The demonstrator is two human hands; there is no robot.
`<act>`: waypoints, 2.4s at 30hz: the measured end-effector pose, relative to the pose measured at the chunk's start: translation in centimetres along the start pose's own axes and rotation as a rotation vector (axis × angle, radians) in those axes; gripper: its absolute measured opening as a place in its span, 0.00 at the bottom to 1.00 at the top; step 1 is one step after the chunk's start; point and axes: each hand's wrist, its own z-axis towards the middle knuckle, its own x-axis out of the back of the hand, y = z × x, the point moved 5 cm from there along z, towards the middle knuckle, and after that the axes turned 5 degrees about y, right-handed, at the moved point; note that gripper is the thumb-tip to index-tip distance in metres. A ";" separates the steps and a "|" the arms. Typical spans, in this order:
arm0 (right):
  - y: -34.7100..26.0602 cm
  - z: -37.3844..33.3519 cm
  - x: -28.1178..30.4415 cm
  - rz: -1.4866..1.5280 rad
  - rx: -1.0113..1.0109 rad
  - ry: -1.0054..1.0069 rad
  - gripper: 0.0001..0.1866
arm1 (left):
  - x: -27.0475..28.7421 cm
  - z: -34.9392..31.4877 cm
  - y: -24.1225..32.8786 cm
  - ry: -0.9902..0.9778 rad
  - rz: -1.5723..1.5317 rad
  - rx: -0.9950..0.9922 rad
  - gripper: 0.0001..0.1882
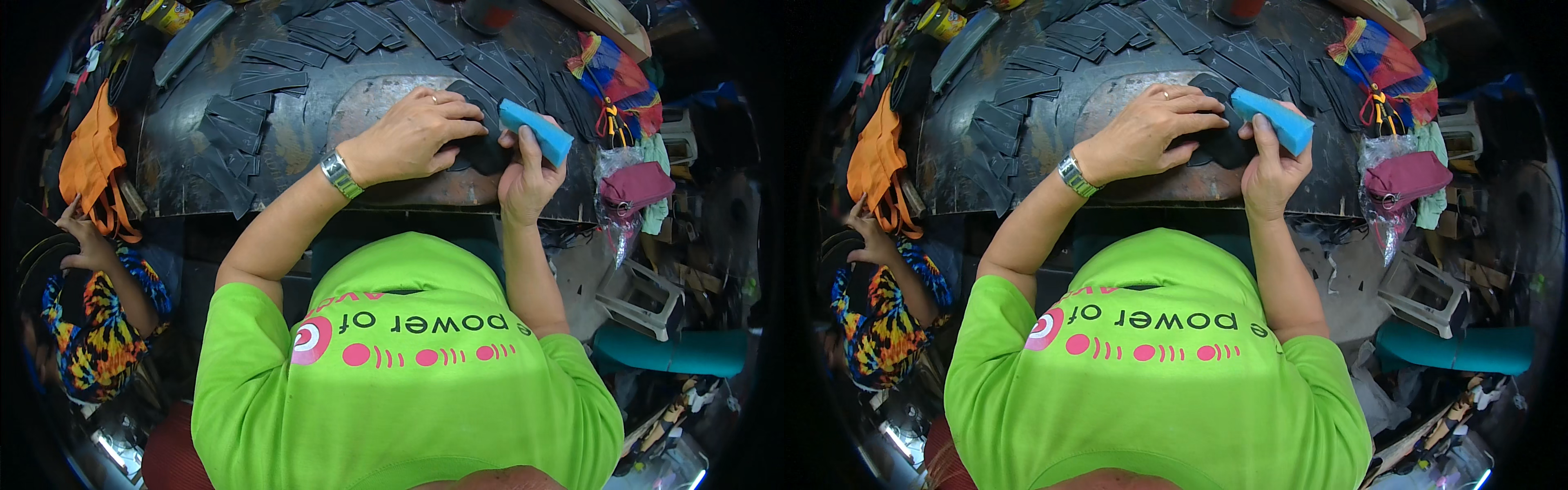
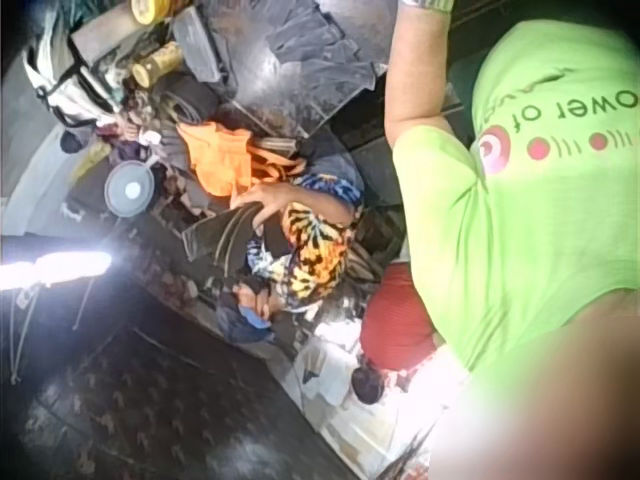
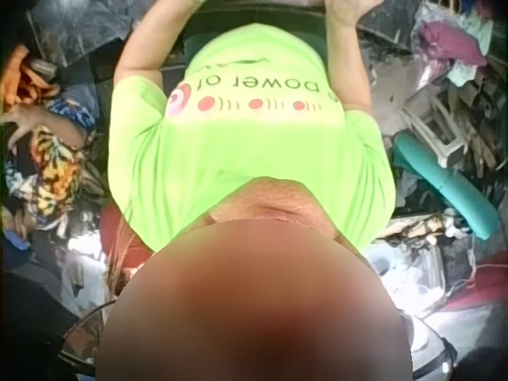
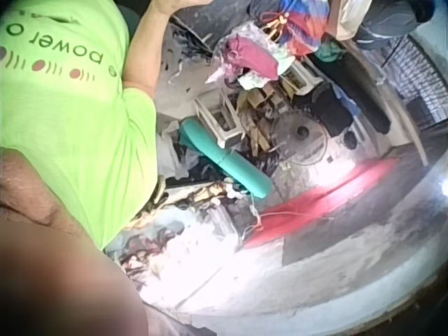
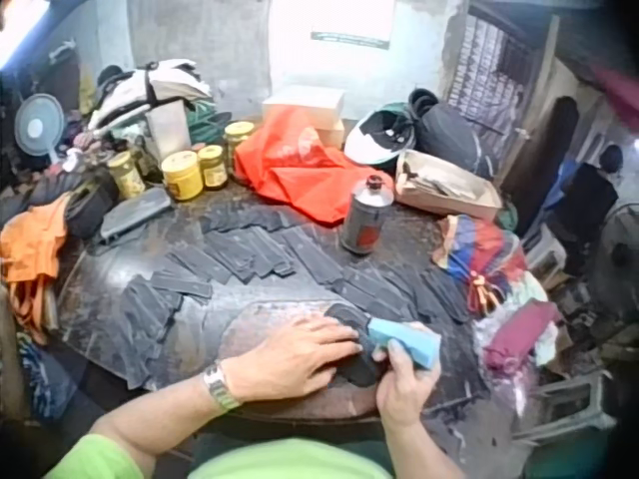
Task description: The person repeatedly picks small black rubber pieces from a table and rubs their edges with a blue sponge, then places them back. The person continues this cycle for many pieces without changing the overall arrangement.
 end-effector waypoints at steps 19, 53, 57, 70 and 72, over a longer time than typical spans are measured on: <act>0.0 0.1 -0.1 0.025 -0.016 0.028 0.15 | 1.6 -0.3 -1.7 0.298 -0.449 0.178 0.06; -3.2 1.6 -6.1 -0.259 -0.178 -0.461 0.14 | 1.7 -4.3 -0.2 0.400 -0.631 0.481 0.07; -3.1 1.2 -6.5 -0.291 -0.160 -0.518 0.14 | 2.0 -4.3 -0.1 0.402 -0.542 0.445 0.07; -2.2 1.2 -3.8 -0.251 -0.232 -0.373 0.15 | 1.3 -5.0 -0.7 0.501 -0.802 0.523 0.05; -2.2 1.3 -3.7 -0.241 -0.239 -0.365 0.14 | 1.3 -5.1 -0.8 0.511 -0.836 0.560 0.06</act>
